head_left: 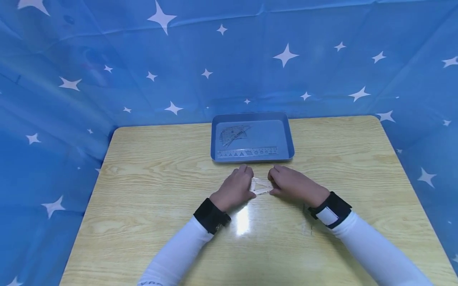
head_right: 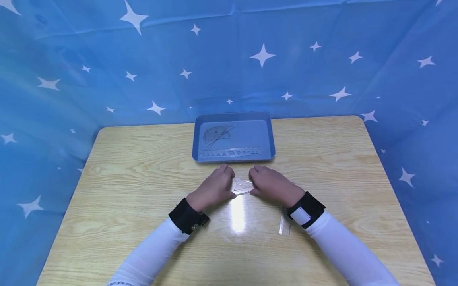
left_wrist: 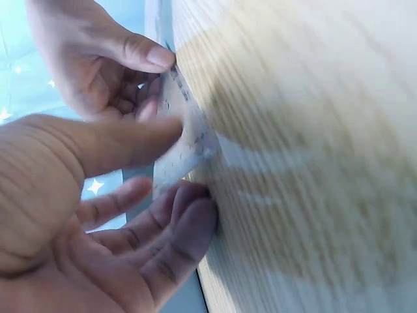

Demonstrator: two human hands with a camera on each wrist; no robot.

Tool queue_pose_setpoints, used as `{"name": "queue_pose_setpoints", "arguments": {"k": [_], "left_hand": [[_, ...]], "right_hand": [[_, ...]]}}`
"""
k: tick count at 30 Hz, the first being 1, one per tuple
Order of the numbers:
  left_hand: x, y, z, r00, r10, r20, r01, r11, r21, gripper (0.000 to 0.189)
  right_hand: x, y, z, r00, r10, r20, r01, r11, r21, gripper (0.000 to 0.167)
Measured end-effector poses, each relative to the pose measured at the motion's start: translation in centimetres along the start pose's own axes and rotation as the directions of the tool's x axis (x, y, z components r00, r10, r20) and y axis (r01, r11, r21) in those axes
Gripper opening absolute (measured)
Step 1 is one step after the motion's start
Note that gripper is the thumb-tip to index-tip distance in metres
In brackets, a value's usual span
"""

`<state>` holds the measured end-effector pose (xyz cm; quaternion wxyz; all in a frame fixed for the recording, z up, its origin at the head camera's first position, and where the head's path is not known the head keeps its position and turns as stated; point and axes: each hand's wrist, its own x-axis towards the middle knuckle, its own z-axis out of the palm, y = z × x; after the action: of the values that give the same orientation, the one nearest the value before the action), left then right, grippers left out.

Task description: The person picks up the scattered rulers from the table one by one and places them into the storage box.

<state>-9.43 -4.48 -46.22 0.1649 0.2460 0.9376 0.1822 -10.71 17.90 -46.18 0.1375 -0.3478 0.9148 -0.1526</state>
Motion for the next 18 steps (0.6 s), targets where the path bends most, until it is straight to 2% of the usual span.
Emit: {"name": "queue_pose_setpoints", "arguments": {"k": [4, 9, 11, 14, 18], "left_hand": [[-0.04, -0.12, -0.33, 0.999, -0.026, 0.023, 0.028, 0.996, -0.08, 0.058], [-0.01, -0.02, 0.0, 1.0, -0.02, 0.013, 0.022, 0.985, -0.173, 0.06], [-0.1, 0.11, 0.16, 1.0, -0.004, -0.001, 0.004, 0.978, -0.208, 0.059], [-0.39, 0.3, 0.27, 0.999, 0.033, -0.035, -0.04, 0.973, -0.229, 0.046], [-0.72, 0.34, 0.18, 0.991, 0.073, -0.111, -0.098, 0.967, -0.237, 0.03]], "right_hand": [[-0.31, -0.06, -0.25, 0.998, 0.04, 0.057, -0.041, 0.999, 0.022, 0.026], [-0.35, 0.03, -0.22, 0.994, 0.066, 0.086, -0.071, 0.996, 0.054, 0.023], [-0.33, 0.08, -0.21, 0.994, 0.067, 0.084, -0.073, 0.995, 0.065, 0.023], [-0.33, 0.05, -0.23, 0.994, 0.07, 0.079, -0.077, 0.994, 0.079, 0.024], [-0.39, -0.08, -0.33, 0.997, 0.052, 0.056, -0.057, 0.994, 0.093, 0.025]]}}
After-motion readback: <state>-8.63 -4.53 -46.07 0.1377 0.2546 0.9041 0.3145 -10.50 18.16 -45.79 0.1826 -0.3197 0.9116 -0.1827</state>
